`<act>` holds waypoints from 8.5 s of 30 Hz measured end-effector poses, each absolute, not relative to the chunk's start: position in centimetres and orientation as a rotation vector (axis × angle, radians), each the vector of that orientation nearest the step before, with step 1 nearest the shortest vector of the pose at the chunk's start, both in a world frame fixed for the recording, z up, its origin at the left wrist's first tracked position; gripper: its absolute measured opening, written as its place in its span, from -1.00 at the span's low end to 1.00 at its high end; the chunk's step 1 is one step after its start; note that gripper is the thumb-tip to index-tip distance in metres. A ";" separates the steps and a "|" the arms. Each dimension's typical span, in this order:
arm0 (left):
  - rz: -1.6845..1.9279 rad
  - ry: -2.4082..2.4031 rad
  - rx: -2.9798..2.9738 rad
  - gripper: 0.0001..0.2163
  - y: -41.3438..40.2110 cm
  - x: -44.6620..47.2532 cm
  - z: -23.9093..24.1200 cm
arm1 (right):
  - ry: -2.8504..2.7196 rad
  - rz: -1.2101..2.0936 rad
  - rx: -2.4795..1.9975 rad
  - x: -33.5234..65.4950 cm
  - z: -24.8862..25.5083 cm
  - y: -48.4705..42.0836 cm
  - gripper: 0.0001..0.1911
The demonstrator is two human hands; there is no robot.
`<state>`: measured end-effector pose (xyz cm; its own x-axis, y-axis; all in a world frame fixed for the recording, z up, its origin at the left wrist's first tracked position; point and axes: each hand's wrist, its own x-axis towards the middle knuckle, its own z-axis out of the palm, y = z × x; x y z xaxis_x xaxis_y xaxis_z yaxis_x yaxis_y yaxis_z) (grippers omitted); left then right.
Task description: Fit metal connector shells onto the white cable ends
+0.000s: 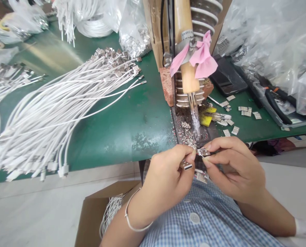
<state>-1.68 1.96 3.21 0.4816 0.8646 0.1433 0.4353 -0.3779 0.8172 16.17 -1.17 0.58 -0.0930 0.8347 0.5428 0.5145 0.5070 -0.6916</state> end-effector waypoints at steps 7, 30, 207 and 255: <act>0.730 1.089 2.007 -0.82 2.0 -1.7 3.1 | -1.759 0.425 -1.132 16.2 0.8 -1.4 -0.78; 0.899 1.065 2.038 -0.90 2.4 -1.7 2.3 | -1.616 0.641 -1.199 16.4 0.1 -1.0 -0.81; 0.906 0.829 1.953 -0.92 -2.2 -3.2 0.4 | -1.344 1.150 -0.988 15.8 -0.7 -6.0 -0.77; 0.539 0.900 1.033 -0.63 -2.1 -2.4 0.3 | -1.510 1.001 -0.878 16.0 -1.3 -4.3 -0.64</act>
